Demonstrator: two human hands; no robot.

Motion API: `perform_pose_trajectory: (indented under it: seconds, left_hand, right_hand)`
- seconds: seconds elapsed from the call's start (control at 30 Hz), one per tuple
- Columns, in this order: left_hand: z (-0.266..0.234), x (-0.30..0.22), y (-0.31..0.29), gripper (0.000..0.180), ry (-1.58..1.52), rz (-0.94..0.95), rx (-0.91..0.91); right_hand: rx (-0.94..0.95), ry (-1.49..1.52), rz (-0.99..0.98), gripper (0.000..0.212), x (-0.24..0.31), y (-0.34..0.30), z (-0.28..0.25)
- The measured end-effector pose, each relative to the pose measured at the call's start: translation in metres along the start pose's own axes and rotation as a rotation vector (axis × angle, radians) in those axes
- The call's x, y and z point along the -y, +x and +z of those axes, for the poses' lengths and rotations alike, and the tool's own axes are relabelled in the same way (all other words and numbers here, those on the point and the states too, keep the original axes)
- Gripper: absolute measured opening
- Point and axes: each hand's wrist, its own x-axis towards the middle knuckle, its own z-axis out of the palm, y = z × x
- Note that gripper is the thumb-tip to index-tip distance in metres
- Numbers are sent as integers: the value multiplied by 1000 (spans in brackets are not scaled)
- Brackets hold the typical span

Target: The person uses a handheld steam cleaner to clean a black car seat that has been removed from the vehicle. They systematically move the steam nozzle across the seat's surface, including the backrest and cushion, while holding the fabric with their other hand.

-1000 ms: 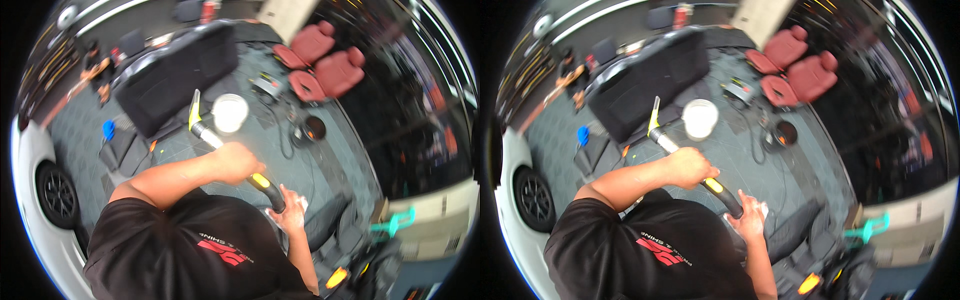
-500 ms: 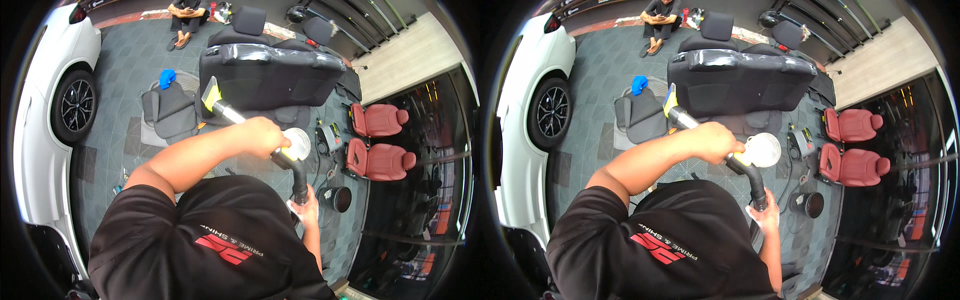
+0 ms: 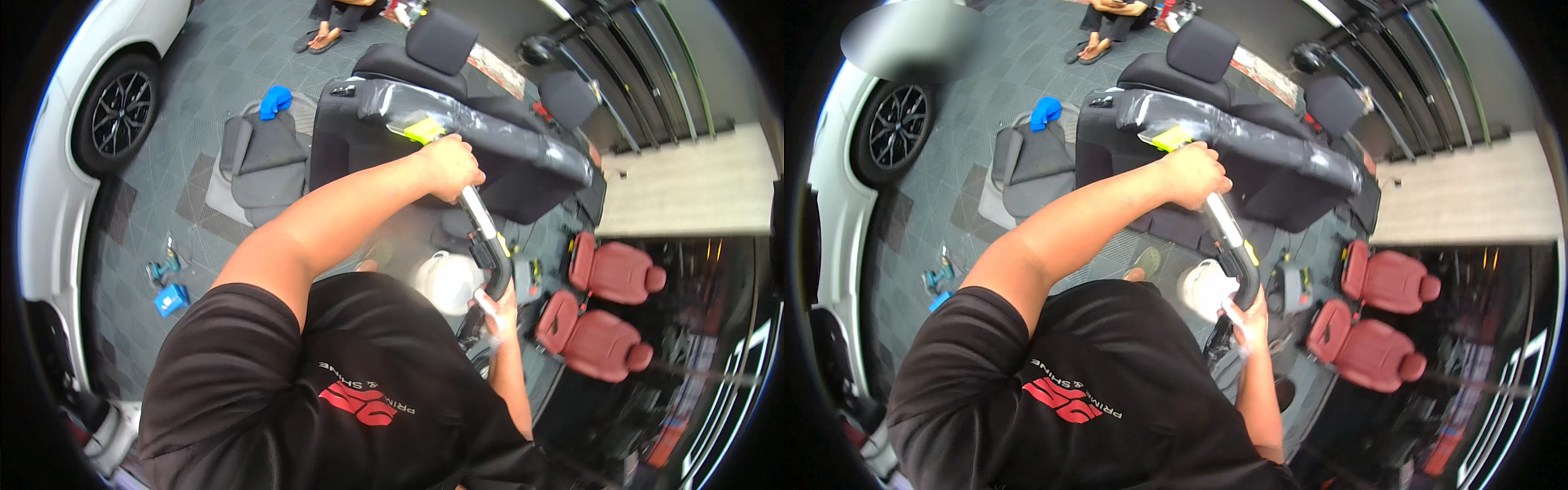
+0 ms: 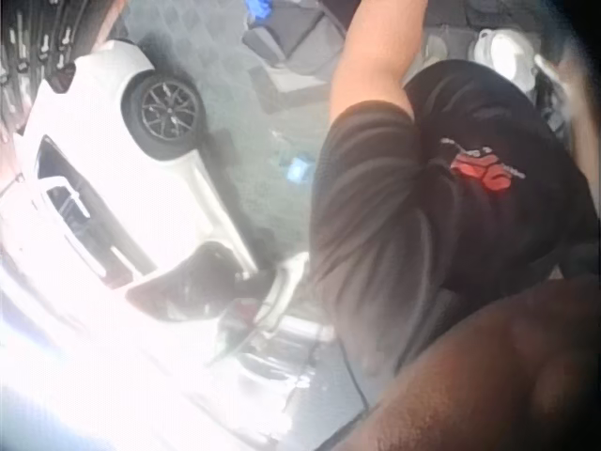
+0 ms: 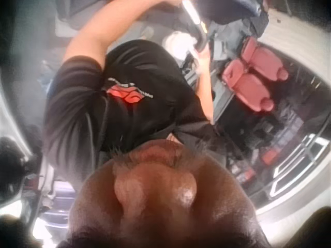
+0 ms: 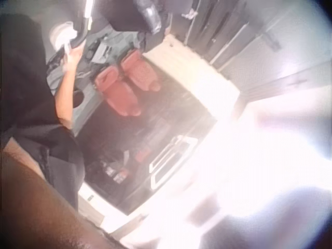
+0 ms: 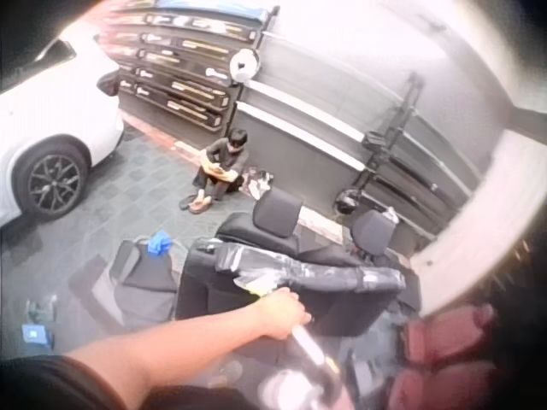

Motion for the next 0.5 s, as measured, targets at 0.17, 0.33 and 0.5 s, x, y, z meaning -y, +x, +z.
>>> perform_pose_trajectory:
  seconds: [0.17, 0.33, 0.5]
  left_hand:
    - [64, 56, 88, 23, -59, -294, -72]
    - [122, 86, 132, 23, -125, -472, -209]
    - [137, 110, 130, 22, -105, -646, -273]
  right_hand:
    - [54, -10, 161, 52, 36, 112, -67]
    - [126, -15, 371, 42, 66, 208, -103]
    - [260, -166, 322, 45, 81, 276, -101]
